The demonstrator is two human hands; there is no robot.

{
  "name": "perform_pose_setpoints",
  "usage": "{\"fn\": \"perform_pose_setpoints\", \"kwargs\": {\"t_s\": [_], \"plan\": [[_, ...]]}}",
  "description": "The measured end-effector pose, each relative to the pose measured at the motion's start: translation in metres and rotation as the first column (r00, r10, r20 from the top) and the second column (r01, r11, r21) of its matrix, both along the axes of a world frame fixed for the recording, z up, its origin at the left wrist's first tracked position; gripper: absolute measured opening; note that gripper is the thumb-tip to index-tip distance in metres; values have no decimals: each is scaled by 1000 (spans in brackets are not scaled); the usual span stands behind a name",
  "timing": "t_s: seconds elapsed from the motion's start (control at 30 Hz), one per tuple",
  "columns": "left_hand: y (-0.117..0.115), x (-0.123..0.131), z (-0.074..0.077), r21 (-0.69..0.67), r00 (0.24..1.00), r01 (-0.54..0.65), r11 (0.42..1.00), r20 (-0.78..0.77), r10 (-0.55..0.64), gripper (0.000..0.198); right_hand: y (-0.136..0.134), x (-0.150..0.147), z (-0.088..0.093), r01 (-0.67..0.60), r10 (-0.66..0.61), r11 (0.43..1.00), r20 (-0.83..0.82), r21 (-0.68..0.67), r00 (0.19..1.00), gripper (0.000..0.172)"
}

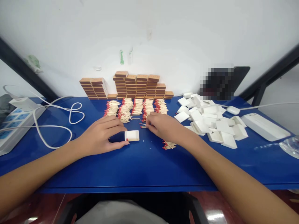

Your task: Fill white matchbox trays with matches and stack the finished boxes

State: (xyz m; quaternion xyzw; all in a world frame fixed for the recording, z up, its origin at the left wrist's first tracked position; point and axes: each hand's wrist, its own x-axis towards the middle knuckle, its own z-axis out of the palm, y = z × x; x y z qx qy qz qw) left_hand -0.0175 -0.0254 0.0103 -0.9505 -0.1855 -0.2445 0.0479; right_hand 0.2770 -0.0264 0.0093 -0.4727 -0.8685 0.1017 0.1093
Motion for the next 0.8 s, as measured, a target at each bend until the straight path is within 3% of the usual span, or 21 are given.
{"fn": "perform_pose_setpoints", "kwargs": {"t_s": [0.27, 0.43, 0.8], "plan": [[-1, 1, 1, 9, 1000, 1, 1000, -3, -1, 27, 5, -3, -6, 57, -50, 992, -62, 115, 997, 14], [0, 0, 0, -8, 1000, 0, 1000, -2, 0, 27, 9, -3, -10, 28, -27, 999, -31, 39, 999, 15], [0, 0, 1, -6, 1000, -3, 1000, -7, 3, 28, 0, -4, 7, 13, -15, 995, -21, -100, 1000, 16]]}}
